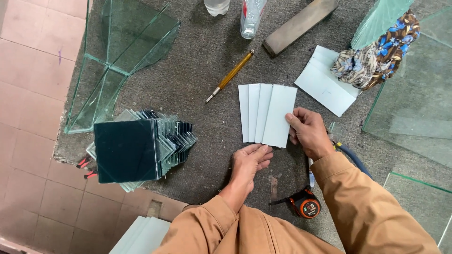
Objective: Measuring, marking, and applying sealant to small glass strips on a workbench
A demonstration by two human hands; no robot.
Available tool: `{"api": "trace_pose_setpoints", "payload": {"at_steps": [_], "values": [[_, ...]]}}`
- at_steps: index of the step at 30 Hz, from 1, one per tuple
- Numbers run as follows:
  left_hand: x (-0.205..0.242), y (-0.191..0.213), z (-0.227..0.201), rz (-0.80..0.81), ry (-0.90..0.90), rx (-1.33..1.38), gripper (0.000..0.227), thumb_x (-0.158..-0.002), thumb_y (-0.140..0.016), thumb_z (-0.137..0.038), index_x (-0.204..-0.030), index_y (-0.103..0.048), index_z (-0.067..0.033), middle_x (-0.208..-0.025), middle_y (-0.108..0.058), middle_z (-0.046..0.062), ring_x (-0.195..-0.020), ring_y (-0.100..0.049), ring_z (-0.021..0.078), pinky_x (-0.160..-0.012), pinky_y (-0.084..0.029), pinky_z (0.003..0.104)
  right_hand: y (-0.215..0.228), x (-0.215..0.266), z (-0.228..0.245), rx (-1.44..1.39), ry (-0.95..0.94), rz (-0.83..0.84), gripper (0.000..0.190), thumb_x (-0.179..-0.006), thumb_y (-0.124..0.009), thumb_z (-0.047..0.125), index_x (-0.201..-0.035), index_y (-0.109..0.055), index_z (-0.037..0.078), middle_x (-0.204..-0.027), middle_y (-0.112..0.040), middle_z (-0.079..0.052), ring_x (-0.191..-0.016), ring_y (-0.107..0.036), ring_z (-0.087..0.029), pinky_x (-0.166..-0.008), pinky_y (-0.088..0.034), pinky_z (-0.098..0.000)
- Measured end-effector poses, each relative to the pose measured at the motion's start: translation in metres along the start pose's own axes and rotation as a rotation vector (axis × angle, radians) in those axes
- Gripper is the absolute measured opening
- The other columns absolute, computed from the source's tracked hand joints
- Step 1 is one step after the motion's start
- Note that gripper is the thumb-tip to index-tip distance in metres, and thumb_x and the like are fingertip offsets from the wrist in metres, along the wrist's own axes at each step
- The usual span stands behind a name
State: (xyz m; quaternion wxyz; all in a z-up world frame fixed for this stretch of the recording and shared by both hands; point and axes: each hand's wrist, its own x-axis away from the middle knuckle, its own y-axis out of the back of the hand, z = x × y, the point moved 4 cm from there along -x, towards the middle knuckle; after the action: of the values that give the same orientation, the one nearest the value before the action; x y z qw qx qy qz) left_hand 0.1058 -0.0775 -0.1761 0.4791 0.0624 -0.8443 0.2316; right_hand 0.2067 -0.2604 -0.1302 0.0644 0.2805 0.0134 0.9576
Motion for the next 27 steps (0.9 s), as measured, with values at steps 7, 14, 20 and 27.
{"api": "trace_pose_setpoints", "payload": {"at_steps": [7,14,20,27], "values": [[0.002,-0.002,-0.005,-0.018,0.004,0.004,0.043,-0.1,-0.088,-0.029,-0.13,-0.076,-0.0007,-0.124,-0.085,0.02,-0.108,-0.085,0.0302,-0.088,-0.07,0.036,-0.004,0.001,0.004,-0.006,0.039,0.007,0.023,-0.114,-0.067,0.008,-0.094,-0.066,-0.004,-0.068,-0.049,-0.005,-0.052,-0.05,-0.013,-0.041,-0.051,-0.029],[0.008,-0.003,-0.008,-0.009,0.023,-0.035,0.042,-0.102,-0.085,-0.032,-0.13,-0.075,-0.0028,-0.125,-0.085,0.018,-0.11,-0.084,0.0281,-0.09,-0.068,0.034,-0.005,0.003,0.004,0.043,0.055,0.01,0.023,-0.114,-0.066,0.008,-0.096,-0.068,-0.006,-0.07,-0.053,-0.007,-0.053,-0.055,-0.014,-0.044,-0.057,-0.0318],[0.034,-0.02,-0.042,-0.067,0.067,-0.054,0.038,-0.1,-0.085,-0.028,-0.125,-0.08,-0.0012,-0.12,-0.088,0.017,-0.108,-0.086,0.0275,-0.092,-0.067,0.034,-0.004,0.004,0.015,0.082,0.008,0.043,0.021,-0.114,-0.065,0.008,-0.098,-0.068,-0.006,-0.065,-0.055,-0.01,-0.051,-0.057,-0.018,-0.046,-0.058,-0.033],[0.045,-0.029,-0.058,-0.181,0.136,-0.082,0.026,-0.101,-0.083,-0.021,-0.113,-0.085,0.001,-0.108,-0.092,0.015,-0.1,-0.088,0.0246,-0.086,-0.066,0.031,-0.003,0.005,0.022,0.212,-0.021,0.043,0.026,-0.113,-0.067,0.017,-0.092,-0.068,0.001,-0.059,-0.059,-0.009,-0.047,-0.061,-0.021,-0.05,-0.048,-0.0346]]}}
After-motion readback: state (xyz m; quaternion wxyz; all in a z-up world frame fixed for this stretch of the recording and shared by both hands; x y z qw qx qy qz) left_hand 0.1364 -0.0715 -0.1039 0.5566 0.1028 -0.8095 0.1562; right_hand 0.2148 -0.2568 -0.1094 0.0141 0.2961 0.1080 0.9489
